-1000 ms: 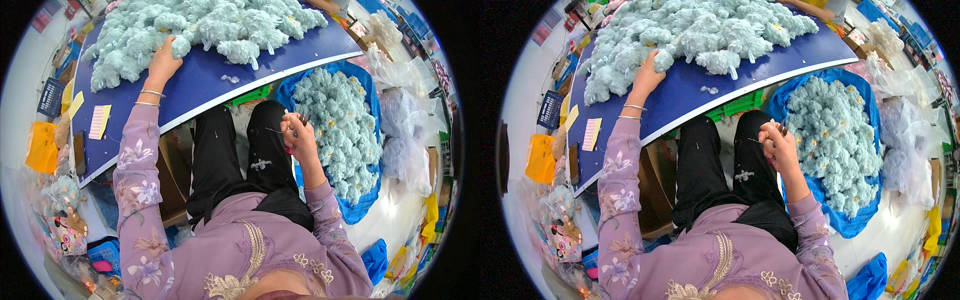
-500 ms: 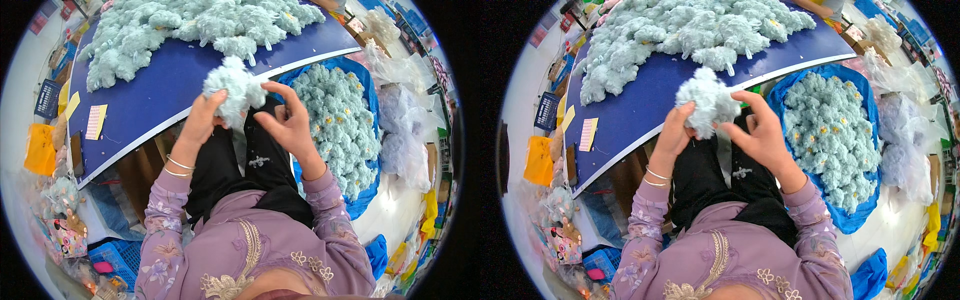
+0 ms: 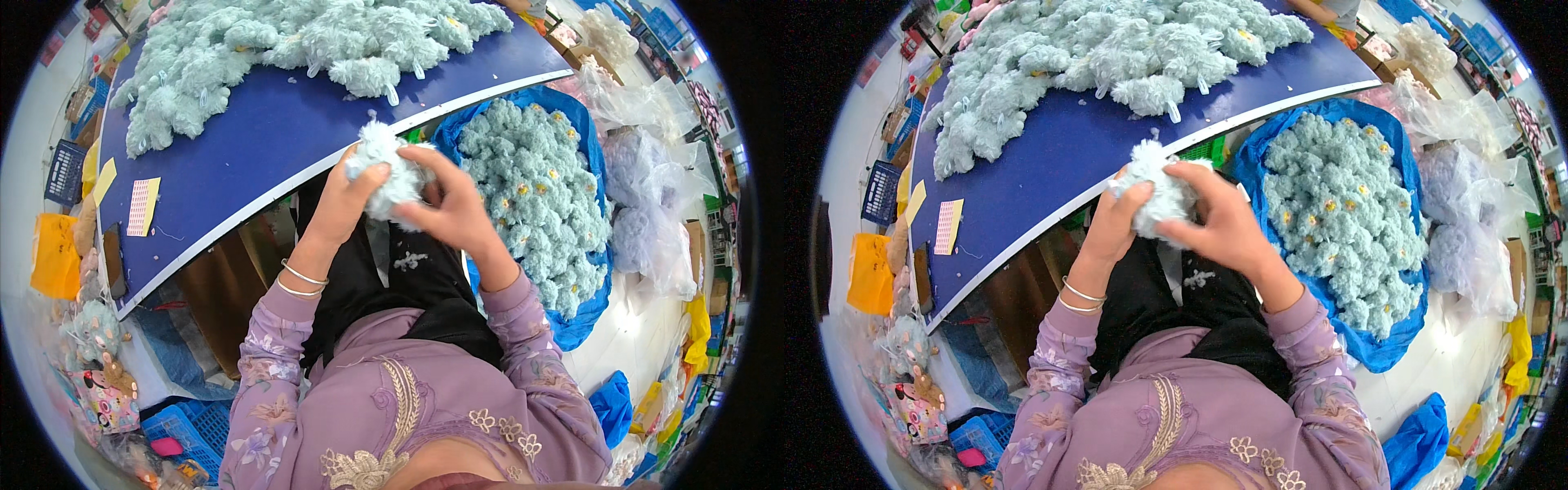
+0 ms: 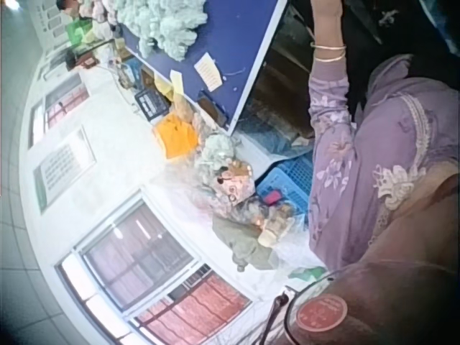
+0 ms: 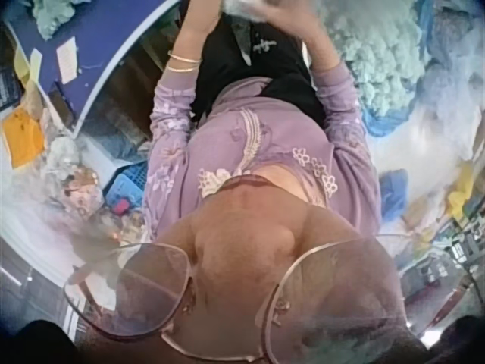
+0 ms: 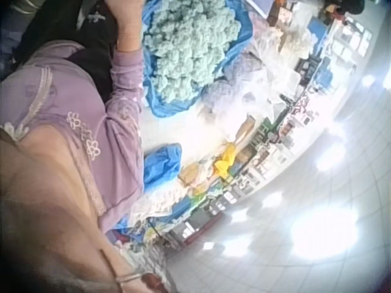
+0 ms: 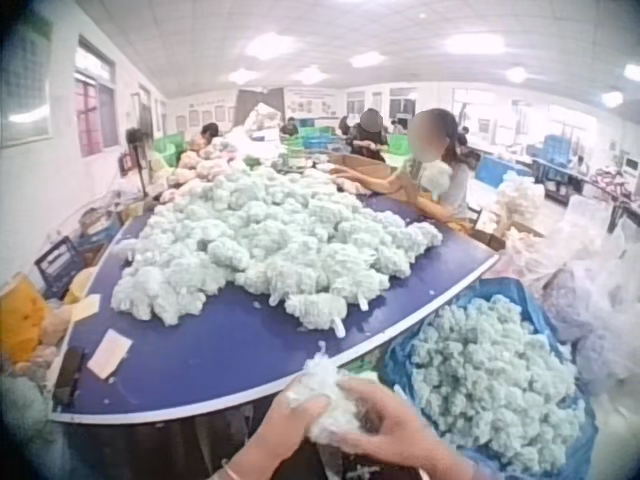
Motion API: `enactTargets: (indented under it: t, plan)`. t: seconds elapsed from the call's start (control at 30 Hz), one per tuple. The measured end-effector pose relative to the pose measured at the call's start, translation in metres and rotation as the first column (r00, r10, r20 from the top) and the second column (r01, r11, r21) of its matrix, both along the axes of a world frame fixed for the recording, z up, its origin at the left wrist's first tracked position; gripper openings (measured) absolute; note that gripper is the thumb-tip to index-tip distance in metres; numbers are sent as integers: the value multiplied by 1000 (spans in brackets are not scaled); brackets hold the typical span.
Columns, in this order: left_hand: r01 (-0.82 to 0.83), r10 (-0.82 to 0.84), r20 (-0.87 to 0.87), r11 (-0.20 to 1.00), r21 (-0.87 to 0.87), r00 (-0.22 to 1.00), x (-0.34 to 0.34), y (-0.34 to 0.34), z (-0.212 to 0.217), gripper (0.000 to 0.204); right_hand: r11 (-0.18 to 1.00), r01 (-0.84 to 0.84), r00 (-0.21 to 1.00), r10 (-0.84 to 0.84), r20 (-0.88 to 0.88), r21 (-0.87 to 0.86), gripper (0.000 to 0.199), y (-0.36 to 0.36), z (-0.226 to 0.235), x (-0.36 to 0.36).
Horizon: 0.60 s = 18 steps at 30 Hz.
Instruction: The person sits at a blue table and repeatedly picks up small light-blue stuffed toys, trims loose threads and fibers with scissors, and places the finished items back on the table. The person handles the toys one at a time, rotating them to access different sides.
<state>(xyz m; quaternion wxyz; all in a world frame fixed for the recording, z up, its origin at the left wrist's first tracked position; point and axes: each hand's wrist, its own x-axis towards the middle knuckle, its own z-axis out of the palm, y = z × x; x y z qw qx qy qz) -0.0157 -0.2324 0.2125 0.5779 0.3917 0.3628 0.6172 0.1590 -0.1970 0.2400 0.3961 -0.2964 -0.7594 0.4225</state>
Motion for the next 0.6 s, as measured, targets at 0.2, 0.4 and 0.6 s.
enactTargets:
  t: [0.2,0.4,0.6]
  plan:
    - [6,10,260,998,-58,965,-9,-4,-2,40,947,242,907,-298,-299,-210,7,18,3,26]
    - [3,16,264,997,-73,965,-7,-4,-8,39,969,132,983,-156,100,211,14,7,11,4]
    - [-106,131,317,990,-96,939,-26,-11,-15,37,932,357,916,-362,-172,-59,10,33,-7,22]
